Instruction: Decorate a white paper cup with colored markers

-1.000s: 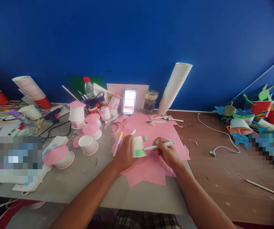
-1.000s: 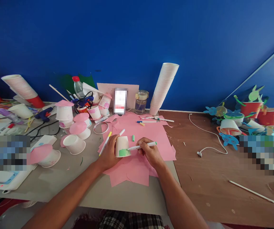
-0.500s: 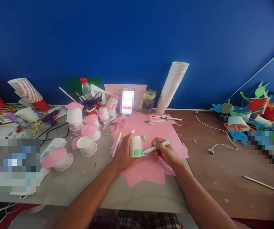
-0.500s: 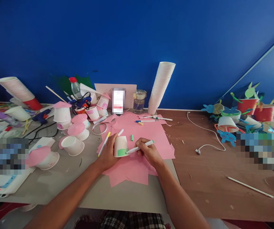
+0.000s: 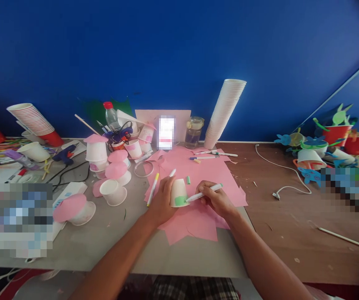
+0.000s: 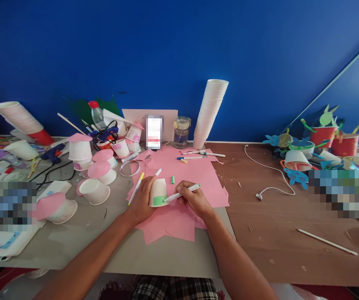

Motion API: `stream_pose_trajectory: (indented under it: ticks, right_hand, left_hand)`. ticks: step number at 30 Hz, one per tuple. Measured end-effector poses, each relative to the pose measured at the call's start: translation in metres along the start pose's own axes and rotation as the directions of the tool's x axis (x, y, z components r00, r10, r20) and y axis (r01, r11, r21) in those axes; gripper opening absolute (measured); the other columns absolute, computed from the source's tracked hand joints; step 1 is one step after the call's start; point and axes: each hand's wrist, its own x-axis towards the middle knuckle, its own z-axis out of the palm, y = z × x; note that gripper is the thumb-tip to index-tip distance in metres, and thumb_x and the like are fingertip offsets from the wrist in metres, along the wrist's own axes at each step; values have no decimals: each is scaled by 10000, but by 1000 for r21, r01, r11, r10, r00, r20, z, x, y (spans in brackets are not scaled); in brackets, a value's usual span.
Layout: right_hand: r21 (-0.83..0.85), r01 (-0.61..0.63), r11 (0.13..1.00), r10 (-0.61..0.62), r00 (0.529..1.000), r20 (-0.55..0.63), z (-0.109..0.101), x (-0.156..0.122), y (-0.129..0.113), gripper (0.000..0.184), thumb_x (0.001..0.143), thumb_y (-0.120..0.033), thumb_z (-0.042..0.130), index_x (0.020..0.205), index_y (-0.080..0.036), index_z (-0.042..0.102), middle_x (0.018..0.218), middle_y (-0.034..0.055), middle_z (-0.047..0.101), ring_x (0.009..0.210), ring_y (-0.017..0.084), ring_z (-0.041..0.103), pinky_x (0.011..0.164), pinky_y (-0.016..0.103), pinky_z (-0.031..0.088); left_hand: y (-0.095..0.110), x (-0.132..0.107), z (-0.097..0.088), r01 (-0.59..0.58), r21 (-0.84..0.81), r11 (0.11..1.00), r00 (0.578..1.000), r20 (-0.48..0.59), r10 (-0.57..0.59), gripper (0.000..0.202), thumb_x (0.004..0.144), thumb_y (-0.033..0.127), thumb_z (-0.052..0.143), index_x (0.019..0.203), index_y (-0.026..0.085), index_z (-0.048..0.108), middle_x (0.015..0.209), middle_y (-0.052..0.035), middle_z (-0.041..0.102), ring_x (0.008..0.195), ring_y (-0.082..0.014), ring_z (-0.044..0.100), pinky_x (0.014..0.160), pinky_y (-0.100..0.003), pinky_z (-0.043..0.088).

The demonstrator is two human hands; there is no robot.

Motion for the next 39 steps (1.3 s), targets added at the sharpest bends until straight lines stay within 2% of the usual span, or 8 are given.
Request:
stream_pose_trajectory:
  ticks: [5,22,27,32,39]
  right_hand:
    - [22,27,999,-27,999,-18,1,0,0,303,758,-474,643,658,-191,606,485,-29,515,459,107,430,430,225,290]
    - [16,9,1000,-10,1000,25,3,0,2,307,760,-470,657,645,-191,603,475,-34,514,432,100,416,422,227,293]
    - [69,53,996,-51,998,-27,1,1,4,313,764,-479,664,661,-190,605,485,-32,529,450,99,421,431,223,295]
    - [84,7,996,-10,999,35,0,1,5,313,749,-472,686,650,-185,610,468,-34,526,431,93,416,426,222,279]
    - [108,56,993,-56,998,1,2,1,5,324,759,-485,685,661,-185,612,481,-30,532,444,95,421,431,221,309]
  left_hand:
    - [-1,1,0,0,17,1000,1000,1,0,890,809,323,703,1493,279,136,1405,-155,391,1322,-325,427,1073,-507,395]
    - [-3,-1,3,-55,25,998,998,-41,56,812,812,303,700,1449,266,198,1388,-159,408,1309,-315,445,1081,-506,401]
    - [1,-1,2,-25,12,1000,999,-27,25,801,801,299,712,1432,255,220,1389,-162,412,1307,-308,446,1076,-492,409]
    - [6,0,1,-32,-19,999,999,-24,32,801,773,309,741,1406,246,256,1351,-150,451,1283,-309,468,1070,-510,414]
    - [9,1,-1,-41,-45,998,999,-15,41,829,747,283,754,1409,233,257,1322,-149,468,1261,-314,478,1051,-514,429]
